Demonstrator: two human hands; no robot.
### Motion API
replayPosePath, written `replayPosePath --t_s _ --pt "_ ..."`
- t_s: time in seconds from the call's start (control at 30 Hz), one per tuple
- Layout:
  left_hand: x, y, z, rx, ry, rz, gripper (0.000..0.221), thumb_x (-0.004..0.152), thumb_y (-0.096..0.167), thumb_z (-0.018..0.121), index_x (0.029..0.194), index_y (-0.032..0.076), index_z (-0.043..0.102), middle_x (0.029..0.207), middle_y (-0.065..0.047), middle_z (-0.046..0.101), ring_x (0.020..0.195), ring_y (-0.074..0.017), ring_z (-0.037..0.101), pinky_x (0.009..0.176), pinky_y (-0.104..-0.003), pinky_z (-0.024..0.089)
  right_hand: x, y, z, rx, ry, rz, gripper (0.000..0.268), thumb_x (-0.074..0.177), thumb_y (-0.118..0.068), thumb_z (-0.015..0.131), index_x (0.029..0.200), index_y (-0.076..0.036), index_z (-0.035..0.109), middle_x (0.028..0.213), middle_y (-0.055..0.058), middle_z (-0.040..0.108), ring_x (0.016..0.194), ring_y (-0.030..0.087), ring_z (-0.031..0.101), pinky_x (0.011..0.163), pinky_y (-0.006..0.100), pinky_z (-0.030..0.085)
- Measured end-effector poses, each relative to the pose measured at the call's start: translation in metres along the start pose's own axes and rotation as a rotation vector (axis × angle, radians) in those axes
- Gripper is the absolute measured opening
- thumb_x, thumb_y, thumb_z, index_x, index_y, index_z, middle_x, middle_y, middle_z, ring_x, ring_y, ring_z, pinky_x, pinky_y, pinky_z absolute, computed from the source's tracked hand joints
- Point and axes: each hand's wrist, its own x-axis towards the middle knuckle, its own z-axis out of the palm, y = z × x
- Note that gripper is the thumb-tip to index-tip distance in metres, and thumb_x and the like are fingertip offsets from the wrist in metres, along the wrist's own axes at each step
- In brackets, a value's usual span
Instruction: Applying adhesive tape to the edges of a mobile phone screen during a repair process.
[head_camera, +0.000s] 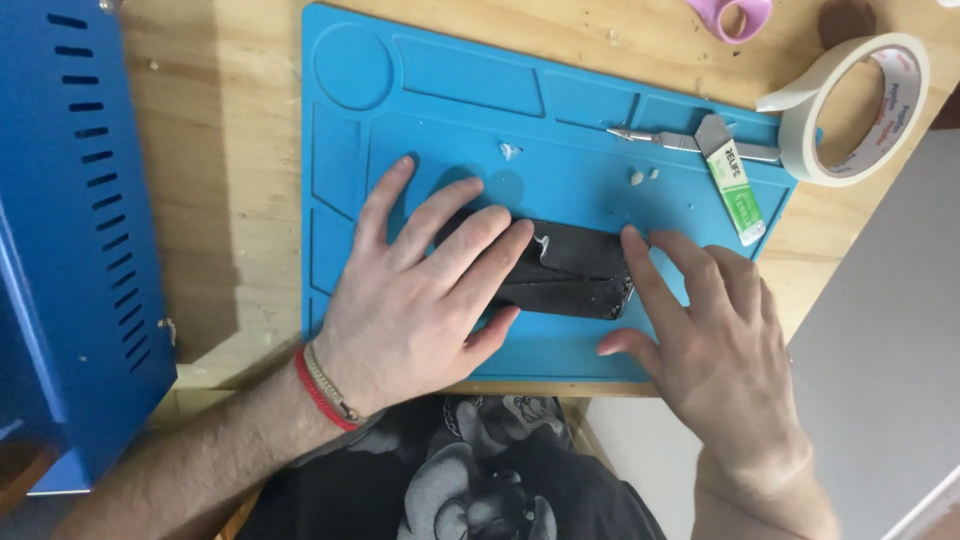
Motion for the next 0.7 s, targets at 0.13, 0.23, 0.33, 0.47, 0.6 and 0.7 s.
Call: replayPosePath --t_s 0.13,0.23,0.33,0.47,0.6,0.7 --pt "0.004 0.014 -0.005 -0.058 -0.016 -0.134 0.062 0.084 0.035 0.093 0.136 0.007 0.075 0.136 -0.008 0.063 0.139 -0.0344 0.057 0.126 -0.069 0.039 0.014 0.008 -0.009 -0.024 0.095 -0.066 0.066 0.111 -0.065 0.049 0.156 -0.019 0.068 0.139 0.007 0.07 0.113 0.033 0.069 0.086 0.046 0.061" --pt "0.002 0.017 -0.005 -0.092 -0.04 -0.177 0.066 0.082 0.033 0.093 0.139 0.007 0.073 0.137 -0.009 0.062 0.143 -0.0359 0.055 0.129 -0.071 0.034 0.031 0.015 -0.014 0.124 0.182 -0.074 0.026 0.114 -0.027 0.083 0.138 -0.019 0.082 0.122 0.005 0.078 0.105 0.034 0.073 0.085 0.047 0.058" --pt "-0.002 0.022 -0.007 -0.078 -0.046 -0.177 0.065 0.083 0.029 0.089 0.142 0.01 0.071 0.136 -0.008 0.062 0.147 -0.0361 0.053 0.128 -0.071 0.034 0.059 0.024 -0.012 0.208 0.367 -0.128 0.012 0.113 -0.005 0.098 0.112 -0.007 0.086 0.104 0.006 0.083 0.09 0.033 0.074 0.082 0.044 0.058" --pt "-0.013 0.031 0.004 -0.119 0.036 -0.148 0.054 0.09 0.005 0.074 0.139 0.027 0.071 0.144 -0.022 0.062 0.15 -0.0491 0.052 0.124 -0.078 0.036 0.106 0.036 -0.016 0.379 0.272 -0.547 0.012 0.114 -0.007 0.077 0.118 -0.015 0.084 0.114 0.004 0.079 0.1 0.031 0.071 0.085 0.043 0.048" --pt "-0.022 0.045 0.017 0.043 -0.06 -0.166 0.062 0.11 0.018 0.059 0.167 0.04 0.048 0.16 -0.026 0.055 0.157 -0.0533 0.044 0.129 -0.074 0.034 0.145 0.035 -0.024 0.533 0.112 -0.825 0.009 0.107 -0.008 0.081 0.111 -0.015 0.079 0.119 0.008 0.073 0.098 0.034 0.066 0.073 0.044 0.044" --pt "-0.023 0.056 0.021 0.073 -0.088 -0.191 0.056 0.115 0.022 0.052 0.169 0.033 0.045 0.165 -0.029 0.051 0.16 -0.0489 0.041 0.132 -0.068 0.031 0.165 0.035 -0.032 0.422 0.076 -0.954 0.01 0.107 -0.009 0.078 0.103 -0.017 0.081 0.123 0.007 0.074 0.106 0.032 0.071 0.075 0.043 0.05"
